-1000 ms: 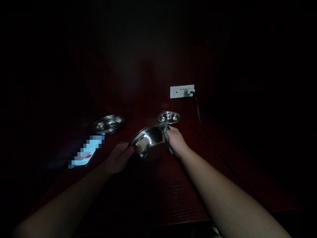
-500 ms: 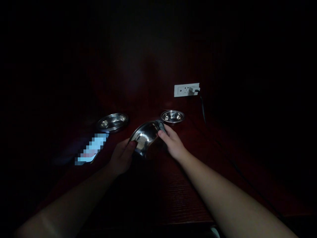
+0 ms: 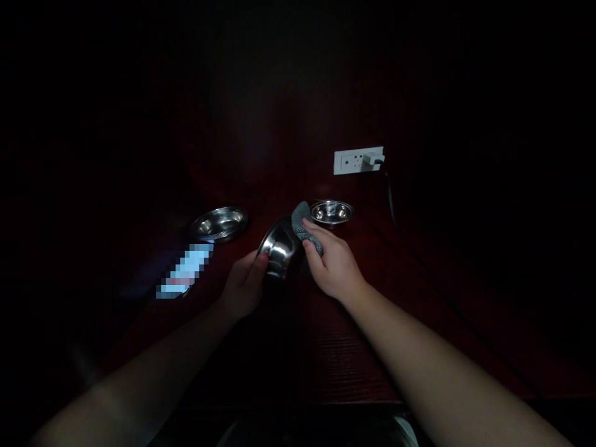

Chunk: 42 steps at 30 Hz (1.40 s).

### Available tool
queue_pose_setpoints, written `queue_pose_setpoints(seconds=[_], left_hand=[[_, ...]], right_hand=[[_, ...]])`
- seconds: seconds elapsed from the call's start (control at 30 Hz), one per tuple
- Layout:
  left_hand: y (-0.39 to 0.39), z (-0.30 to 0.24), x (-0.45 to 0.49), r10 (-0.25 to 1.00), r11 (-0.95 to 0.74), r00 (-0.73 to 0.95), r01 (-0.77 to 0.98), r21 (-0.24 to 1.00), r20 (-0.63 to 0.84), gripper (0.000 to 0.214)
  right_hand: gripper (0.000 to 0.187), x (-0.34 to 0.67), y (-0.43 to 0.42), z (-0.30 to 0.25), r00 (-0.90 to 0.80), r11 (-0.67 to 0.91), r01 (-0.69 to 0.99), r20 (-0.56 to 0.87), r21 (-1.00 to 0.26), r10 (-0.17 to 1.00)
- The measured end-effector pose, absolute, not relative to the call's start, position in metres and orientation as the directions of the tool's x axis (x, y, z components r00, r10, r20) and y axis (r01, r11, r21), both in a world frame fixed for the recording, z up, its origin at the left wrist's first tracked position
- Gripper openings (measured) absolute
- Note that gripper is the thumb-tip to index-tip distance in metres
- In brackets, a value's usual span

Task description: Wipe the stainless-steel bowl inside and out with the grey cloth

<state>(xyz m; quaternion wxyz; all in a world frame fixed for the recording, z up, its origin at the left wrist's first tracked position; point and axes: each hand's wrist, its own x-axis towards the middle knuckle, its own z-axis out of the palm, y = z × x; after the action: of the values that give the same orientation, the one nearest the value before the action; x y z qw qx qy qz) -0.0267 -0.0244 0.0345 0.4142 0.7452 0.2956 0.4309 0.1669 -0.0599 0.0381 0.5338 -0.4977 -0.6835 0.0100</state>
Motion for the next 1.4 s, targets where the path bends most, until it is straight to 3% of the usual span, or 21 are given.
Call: queue_pose_setpoints(seconds=[0.2, 0.33, 0.47, 0.63, 0.7, 0.83, 0.93, 1.03, 1.17, 1.23, 1.33, 1.4], left_hand=[[-0.025, 0.027, -0.023, 0.827, -0.355, 0.446, -0.056, 0.933, 0.341, 0.052], [-0.025, 0.030, -0.016, 0.913, -0.138, 0.357, -0.182, 0.974, 0.196, 0.050], [-0.026, 0.041, -0.006, 0.956, 0.156, 0.293, -0.505, 0.849, -0.002, 0.041], [-0.014, 0.050, -0.008, 0.965, 0.243, 0.234, -0.617, 0.748, -0.120, 0.050], [-0.006, 0.051, -0.012, 0.961, 0.248, 0.259, -0.641, 0.727, -0.100, 0.057], [0.008, 0.050, -0.019, 0.980, 0.188, 0.177, -0.687, 0.702, -0.088, 0.054], [0.013, 0.048, -0.020, 0.970, 0.183, 0.245, -0.682, 0.708, -0.015, 0.059], [0.012, 0.045, -0.021, 0.953, 0.187, 0.301, -0.652, 0.735, 0.024, 0.059], [0.007, 0.042, -0.021, 0.918, 0.273, 0.395, -0.565, 0.779, -0.036, 0.061], [0.001, 0.041, -0.019, 0.900, 0.326, 0.425, -0.509, 0.797, -0.097, 0.059], [-0.011, 0.040, -0.014, 0.928, 0.337, 0.309, -0.456, 0.824, -0.208, 0.047], [-0.019, 0.040, -0.011, 0.903, 0.385, 0.359, -0.424, 0.820, -0.238, 0.049]], right_hand=[[0.029, 0.159, -0.068, 0.041, -0.133, 0.650, 0.637, 0.772, -0.414, 0.622], [0.025, 0.154, -0.068, 0.040, -0.273, 0.738, 0.610, 0.797, -0.289, 0.539], [0.027, 0.147, -0.068, 0.038, -0.412, 0.774, 0.591, 0.740, -0.227, 0.532], [0.028, 0.147, -0.065, 0.034, -0.484, 0.772, 0.599, 0.672, -0.212, 0.560], [0.025, 0.150, -0.063, 0.032, -0.476, 0.766, 0.606, 0.675, -0.214, 0.564], [0.020, 0.158, -0.061, 0.030, -0.354, 0.721, 0.629, 0.719, -0.291, 0.599], [0.012, 0.162, -0.059, 0.029, -0.139, 0.617, 0.627, 0.711, -0.475, 0.689], [0.010, 0.165, -0.053, 0.024, 0.068, 0.524, 0.538, 0.654, -0.660, 0.754], [0.011, 0.169, -0.043, 0.017, 0.208, 0.509, 0.377, 0.606, -0.774, 0.767], [0.011, 0.170, -0.041, 0.015, 0.245, 0.480, 0.344, 0.571, -0.807, 0.784], [0.031, 0.168, -0.043, 0.018, 0.205, 0.491, 0.349, 0.576, -0.798, 0.791], [0.041, 0.165, -0.045, 0.021, 0.144, 0.515, 0.397, 0.606, -0.759, 0.782]])
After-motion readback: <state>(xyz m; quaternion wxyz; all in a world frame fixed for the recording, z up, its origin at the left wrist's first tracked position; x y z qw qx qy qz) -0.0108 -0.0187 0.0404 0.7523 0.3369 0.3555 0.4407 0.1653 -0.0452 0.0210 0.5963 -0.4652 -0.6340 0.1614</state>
